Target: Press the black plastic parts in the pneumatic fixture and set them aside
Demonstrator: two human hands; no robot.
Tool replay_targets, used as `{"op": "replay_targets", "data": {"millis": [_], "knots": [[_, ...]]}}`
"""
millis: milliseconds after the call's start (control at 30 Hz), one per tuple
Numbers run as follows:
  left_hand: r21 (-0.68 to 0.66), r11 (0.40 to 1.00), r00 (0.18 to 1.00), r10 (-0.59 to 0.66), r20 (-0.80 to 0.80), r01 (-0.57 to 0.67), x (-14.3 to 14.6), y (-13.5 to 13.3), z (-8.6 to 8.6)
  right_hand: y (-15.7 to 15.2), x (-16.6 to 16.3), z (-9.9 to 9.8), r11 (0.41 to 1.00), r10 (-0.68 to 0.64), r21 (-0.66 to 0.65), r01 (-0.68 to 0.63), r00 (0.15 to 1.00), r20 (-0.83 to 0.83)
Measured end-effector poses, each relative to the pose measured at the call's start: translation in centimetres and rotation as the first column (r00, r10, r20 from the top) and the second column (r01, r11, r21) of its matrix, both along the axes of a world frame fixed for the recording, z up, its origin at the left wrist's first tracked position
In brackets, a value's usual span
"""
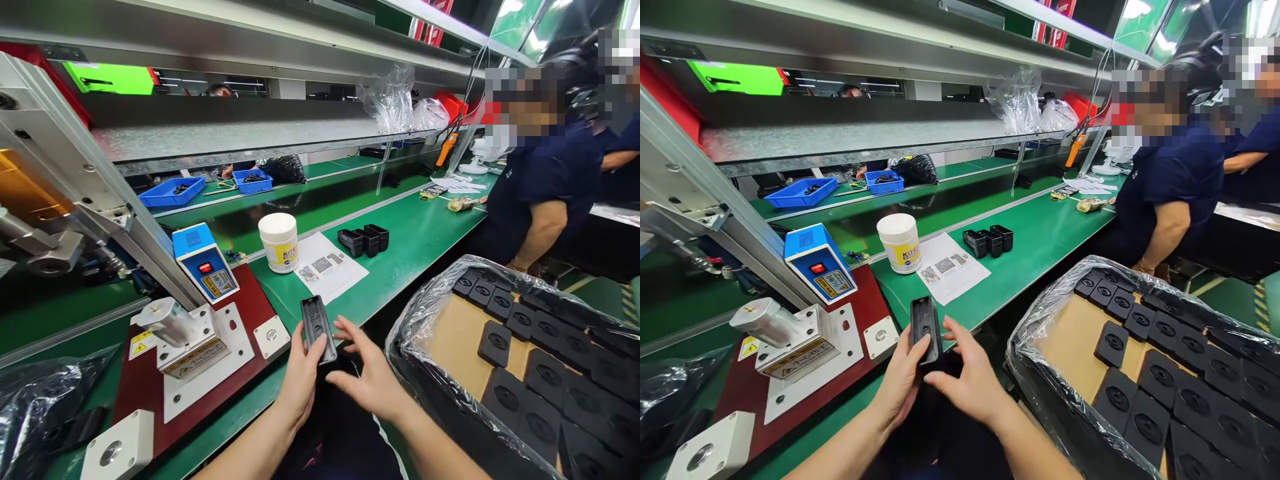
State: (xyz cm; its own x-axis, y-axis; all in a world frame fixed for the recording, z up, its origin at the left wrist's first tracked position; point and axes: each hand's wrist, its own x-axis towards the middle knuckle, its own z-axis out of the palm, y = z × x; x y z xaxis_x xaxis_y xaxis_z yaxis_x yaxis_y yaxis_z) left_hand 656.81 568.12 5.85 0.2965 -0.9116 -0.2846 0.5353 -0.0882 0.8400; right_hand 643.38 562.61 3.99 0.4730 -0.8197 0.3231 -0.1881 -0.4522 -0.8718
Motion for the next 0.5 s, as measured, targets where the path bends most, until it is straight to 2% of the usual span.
{"op": "replay_targets", "data": {"millis": [67,133,233,300,400,500], "knots": [[-0.017,1.0,1.0,-0.015,0.011,0.015,-0.8,-0.5,-0.3,1.8,0.4,-1.0,0.995,-0.063,-0.081,0.061,0.998,-0.02],[-0.04,0.997,0.998,-0.063,0.028,0.064,-1.7,-0.9,-0.7,2.3,0.6,-1.6,0.98,-0.177,-0.096,0.176,0.984,-0.002],[-0.092,0.974,0.973,-0.193,0.129,0.205,-2.4,-1.1,-1.2,1.0,-0.1,-2.0,0.956,-0.288,0.072,0.284,0.956,0.051],[-0.11,0.956,0.928,-0.23,0.292,0.271,-2.2,-0.8,-1.7,-0.9,-0.7,-1.9,0.934,-0.301,0.242,0.261,0.943,0.143],[-0.143,0.937,0.763,-0.164,0.625,0.318,-0.4,0.6,-3.4,-5.6,-0.6,-1.2,0.908,-0.344,0.357,0.219,0.877,0.336],[-0.245,0.862,0.482,0.001,0.876,0.445,2.2,2.7,-6.9,-12.7,1.6,0.1,0.905,-0.414,0.307,0.295,0.776,0.475]]}}
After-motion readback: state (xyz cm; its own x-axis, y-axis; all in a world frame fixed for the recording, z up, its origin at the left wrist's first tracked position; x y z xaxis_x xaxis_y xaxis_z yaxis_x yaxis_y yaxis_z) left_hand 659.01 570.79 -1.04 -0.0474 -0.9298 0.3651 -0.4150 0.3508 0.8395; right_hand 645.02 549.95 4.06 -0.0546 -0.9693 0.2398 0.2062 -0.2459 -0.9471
